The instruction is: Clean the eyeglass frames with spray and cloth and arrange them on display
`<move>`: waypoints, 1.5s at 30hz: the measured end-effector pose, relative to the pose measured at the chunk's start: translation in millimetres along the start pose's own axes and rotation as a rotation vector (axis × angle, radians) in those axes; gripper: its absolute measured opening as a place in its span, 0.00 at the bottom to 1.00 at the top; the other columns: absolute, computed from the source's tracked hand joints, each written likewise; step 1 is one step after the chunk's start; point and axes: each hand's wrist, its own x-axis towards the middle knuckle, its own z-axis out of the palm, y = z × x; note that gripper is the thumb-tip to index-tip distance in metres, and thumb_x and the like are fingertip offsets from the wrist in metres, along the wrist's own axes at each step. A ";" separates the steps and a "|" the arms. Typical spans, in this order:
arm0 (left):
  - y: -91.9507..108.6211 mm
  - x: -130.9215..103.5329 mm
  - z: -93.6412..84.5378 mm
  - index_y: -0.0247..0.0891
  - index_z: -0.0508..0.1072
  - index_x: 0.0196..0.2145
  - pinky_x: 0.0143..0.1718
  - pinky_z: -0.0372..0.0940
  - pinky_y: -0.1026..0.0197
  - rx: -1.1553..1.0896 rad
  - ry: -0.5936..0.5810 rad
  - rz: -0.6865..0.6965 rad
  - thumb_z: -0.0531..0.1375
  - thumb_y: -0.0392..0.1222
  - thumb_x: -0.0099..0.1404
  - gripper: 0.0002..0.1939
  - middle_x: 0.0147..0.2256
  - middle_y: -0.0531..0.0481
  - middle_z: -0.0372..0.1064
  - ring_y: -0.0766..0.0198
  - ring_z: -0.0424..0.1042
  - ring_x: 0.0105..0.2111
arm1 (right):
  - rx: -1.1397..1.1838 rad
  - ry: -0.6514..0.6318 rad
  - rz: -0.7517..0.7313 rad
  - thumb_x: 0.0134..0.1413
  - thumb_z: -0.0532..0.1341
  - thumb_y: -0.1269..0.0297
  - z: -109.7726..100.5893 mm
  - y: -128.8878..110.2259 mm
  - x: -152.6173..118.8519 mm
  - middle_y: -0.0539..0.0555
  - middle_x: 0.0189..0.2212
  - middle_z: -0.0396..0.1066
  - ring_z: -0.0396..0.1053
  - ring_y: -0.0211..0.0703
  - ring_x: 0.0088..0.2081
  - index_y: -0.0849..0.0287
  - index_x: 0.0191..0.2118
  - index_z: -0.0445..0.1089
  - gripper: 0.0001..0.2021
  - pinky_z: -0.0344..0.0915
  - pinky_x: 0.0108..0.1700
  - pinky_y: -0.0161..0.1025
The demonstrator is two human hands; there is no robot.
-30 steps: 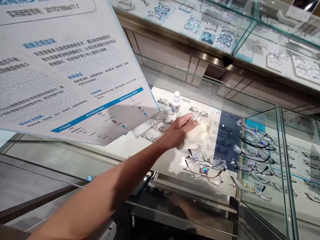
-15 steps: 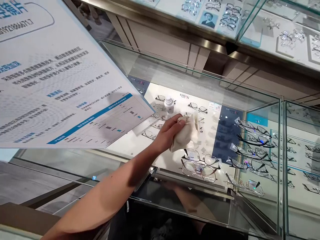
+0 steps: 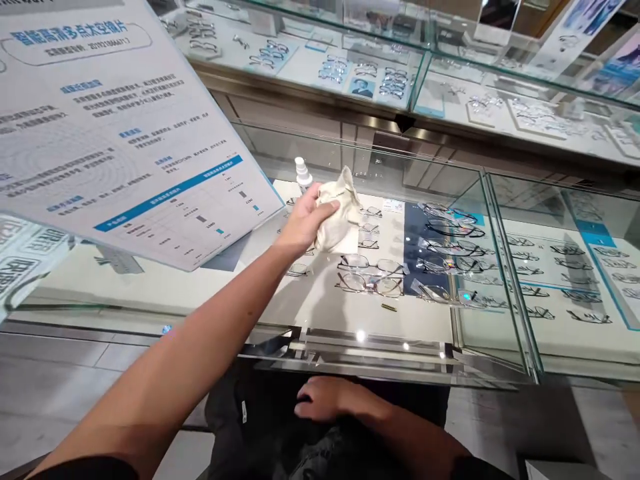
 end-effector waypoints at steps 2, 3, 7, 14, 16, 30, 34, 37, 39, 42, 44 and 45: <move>-0.8 5.2 -1.4 0.41 0.69 0.41 0.46 0.69 0.57 0.026 0.008 0.038 0.64 0.47 0.71 0.09 0.38 0.50 0.72 0.59 0.73 0.39 | 0.008 -0.054 -0.106 0.65 0.70 0.61 -19.3 -7.4 -34.0 0.46 0.32 0.81 0.78 0.37 0.34 0.54 0.36 0.80 0.06 0.71 0.38 0.31; -1.7 7.7 -2.5 0.41 0.68 0.39 0.46 0.69 0.57 0.045 0.013 0.051 0.64 0.47 0.71 0.10 0.37 0.51 0.71 0.60 0.72 0.39 | -0.004 -0.027 -0.149 0.72 0.63 0.62 -36.6 -12.4 -52.3 0.47 0.34 0.82 0.79 0.38 0.35 0.53 0.37 0.80 0.10 0.70 0.39 0.32; -6.3 15.0 -6.6 0.42 0.65 0.37 0.45 0.66 0.57 0.130 0.024 0.086 0.63 0.45 0.70 0.10 0.35 0.52 0.69 0.60 0.70 0.37 | -0.176 0.539 0.097 0.80 0.52 0.57 -127.3 -25.2 -86.4 0.48 0.30 0.81 0.76 0.41 0.28 0.51 0.44 0.81 0.19 0.64 0.34 0.37; 2.3 5.6 -10.2 0.46 0.68 0.52 0.51 0.61 0.54 0.450 0.101 0.304 0.67 0.41 0.66 0.18 0.44 0.49 0.73 0.54 0.71 0.44 | -0.549 0.625 0.300 0.73 0.59 0.67 -173.4 -30.8 -51.4 0.54 0.26 0.78 0.74 0.47 0.28 0.55 0.38 0.81 0.13 0.54 0.31 0.41; 5.4 2.5 -12.0 0.47 0.67 0.54 0.49 0.60 0.54 0.504 0.068 0.319 0.67 0.41 0.67 0.20 0.43 0.50 0.73 0.53 0.69 0.41 | -0.524 0.552 0.139 0.76 0.56 0.66 -143.2 -38.1 -63.3 0.51 0.21 0.72 0.66 0.44 0.22 0.54 0.33 0.77 0.18 0.53 0.30 0.42; -13.8 19.9 -18.9 0.47 0.67 0.51 0.56 0.62 0.46 0.555 -0.020 0.286 0.69 0.42 0.65 0.20 0.39 0.46 0.69 0.46 0.70 0.44 | -0.399 0.778 -0.014 0.76 0.58 0.67 -1.2 18.6 -127.9 0.55 0.40 0.83 0.81 0.46 0.37 0.60 0.64 0.73 0.17 0.75 0.42 0.43; -21.3 26.6 -23.3 0.48 0.65 0.51 0.59 0.64 0.40 0.614 -0.017 0.333 0.69 0.48 0.67 0.21 0.43 0.43 0.71 0.42 0.72 0.48 | -0.500 0.888 0.040 0.76 0.59 0.67 -0.8 24.9 -138.0 0.51 0.30 0.78 0.75 0.42 0.29 0.65 0.67 0.71 0.19 0.69 0.34 0.41; -25.1 30.2 -26.3 0.49 0.63 0.51 0.58 0.67 0.37 0.669 -0.002 0.358 0.68 0.49 0.68 0.21 0.45 0.43 0.72 0.41 0.74 0.49 | -0.544 0.905 0.081 0.77 0.58 0.65 3.3 29.6 -139.1 0.50 0.27 0.77 0.73 0.41 0.26 0.65 0.64 0.74 0.18 0.64 0.30 0.40; -26.7 31.2 -27.3 0.49 0.63 0.51 0.58 0.68 0.37 0.682 0.015 0.363 0.68 0.48 0.68 0.20 0.44 0.43 0.73 0.42 0.74 0.48 | -0.536 0.894 0.102 0.77 0.57 0.62 4.0 30.6 -140.9 0.51 0.27 0.77 0.73 0.41 0.26 0.65 0.62 0.75 0.18 0.62 0.30 0.41; -28.2 31.3 -27.8 0.48 0.63 0.51 0.58 0.69 0.38 0.671 0.036 0.361 0.68 0.46 0.67 0.20 0.44 0.44 0.74 0.44 0.75 0.47 | -0.474 0.818 0.161 0.76 0.57 0.60 -5.0 24.9 -148.1 0.50 0.25 0.76 0.72 0.42 0.25 0.62 0.58 0.78 0.17 0.61 0.31 0.41; -28.7 31.3 -27.7 0.48 0.63 0.51 0.58 0.69 0.38 0.669 0.043 0.357 0.67 0.44 0.67 0.20 0.44 0.44 0.74 0.45 0.74 0.47 | -0.443 0.680 0.232 0.75 0.58 0.58 -19.5 15.4 -153.8 0.49 0.24 0.75 0.72 0.43 0.24 0.56 0.51 0.81 0.14 0.58 0.30 0.41; -28.9 31.3 -27.6 0.48 0.63 0.51 0.58 0.69 0.38 0.672 0.045 0.355 0.67 0.44 0.66 0.19 0.44 0.44 0.74 0.45 0.74 0.47 | -0.435 0.579 0.260 0.75 0.58 0.58 -28.5 9.5 -155.6 0.48 0.24 0.76 0.72 0.44 0.24 0.54 0.47 0.81 0.14 0.57 0.31 0.42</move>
